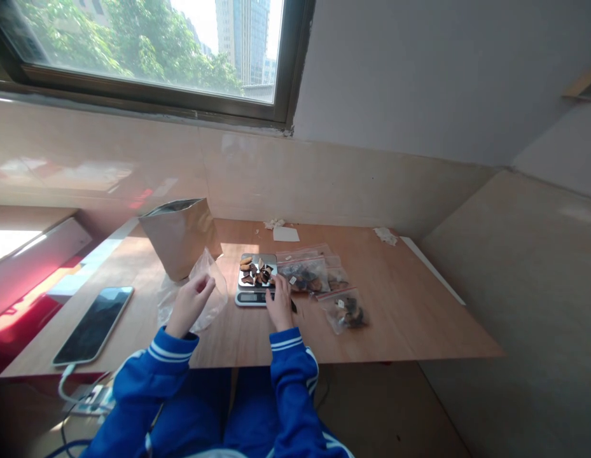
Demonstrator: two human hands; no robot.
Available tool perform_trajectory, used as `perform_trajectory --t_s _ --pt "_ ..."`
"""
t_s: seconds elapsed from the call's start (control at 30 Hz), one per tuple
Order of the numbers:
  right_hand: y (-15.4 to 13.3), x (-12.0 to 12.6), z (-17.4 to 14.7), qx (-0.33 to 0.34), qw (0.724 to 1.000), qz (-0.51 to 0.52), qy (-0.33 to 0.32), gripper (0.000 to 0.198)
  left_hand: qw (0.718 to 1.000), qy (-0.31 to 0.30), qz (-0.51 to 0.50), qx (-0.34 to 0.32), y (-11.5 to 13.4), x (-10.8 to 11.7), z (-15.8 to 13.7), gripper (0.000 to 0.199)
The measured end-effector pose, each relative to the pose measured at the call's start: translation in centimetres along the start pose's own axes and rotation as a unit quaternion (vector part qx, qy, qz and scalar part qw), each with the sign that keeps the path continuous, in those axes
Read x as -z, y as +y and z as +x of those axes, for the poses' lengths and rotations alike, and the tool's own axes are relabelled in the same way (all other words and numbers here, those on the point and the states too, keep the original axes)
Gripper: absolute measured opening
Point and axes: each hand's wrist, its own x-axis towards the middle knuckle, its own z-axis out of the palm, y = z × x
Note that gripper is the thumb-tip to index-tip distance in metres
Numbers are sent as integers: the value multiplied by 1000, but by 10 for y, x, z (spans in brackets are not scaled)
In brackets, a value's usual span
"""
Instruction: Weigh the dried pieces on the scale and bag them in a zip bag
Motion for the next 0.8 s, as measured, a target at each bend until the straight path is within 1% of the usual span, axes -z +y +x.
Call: perform_trajectory --t_s 0.07,0.17,0.27,0.37,0.43,0.5,0.6,0.67,0.73,0.8 --pt "4 -2 -1 6 1000 -4 -11 35 1000 -7 -2 5 0 -4 1 33" --pt "3 0 2 5 1000 3 -15 28 1000 -20 -10 8 -2 -11 3 32" --pt "1 6 5 -6 1000 19 -10 26 999 -45 -29 7 -8 -17 5 33" --pt "-6 13 8 -28 998 50 -4 25 998 -44 -44 -2 -14 -22 7 34" --pt "-18 19 11 -52 994 94 0 25 998 -40 -43 -6 -16 -25 7 33" --pt "-36 23 15 -85 982 166 -8 27 998 -44 -36 -2 -18 -28 6 33" --pt "-70 24 23 -128 944 295 -66 33 997 -59 -45 6 -19 -34 3 32" --pt "-91 22 27 -143 922 343 -105 38 997 -55 -59 -3 -20 -38 1 30" --pt "-105 22 31 -142 920 342 -125 42 997 -36 -71 -14 -21 -41 -1 31" --pt "-112 22 33 -123 934 310 -130 40 996 -17 -88 -18 -23 -41 -2 31"
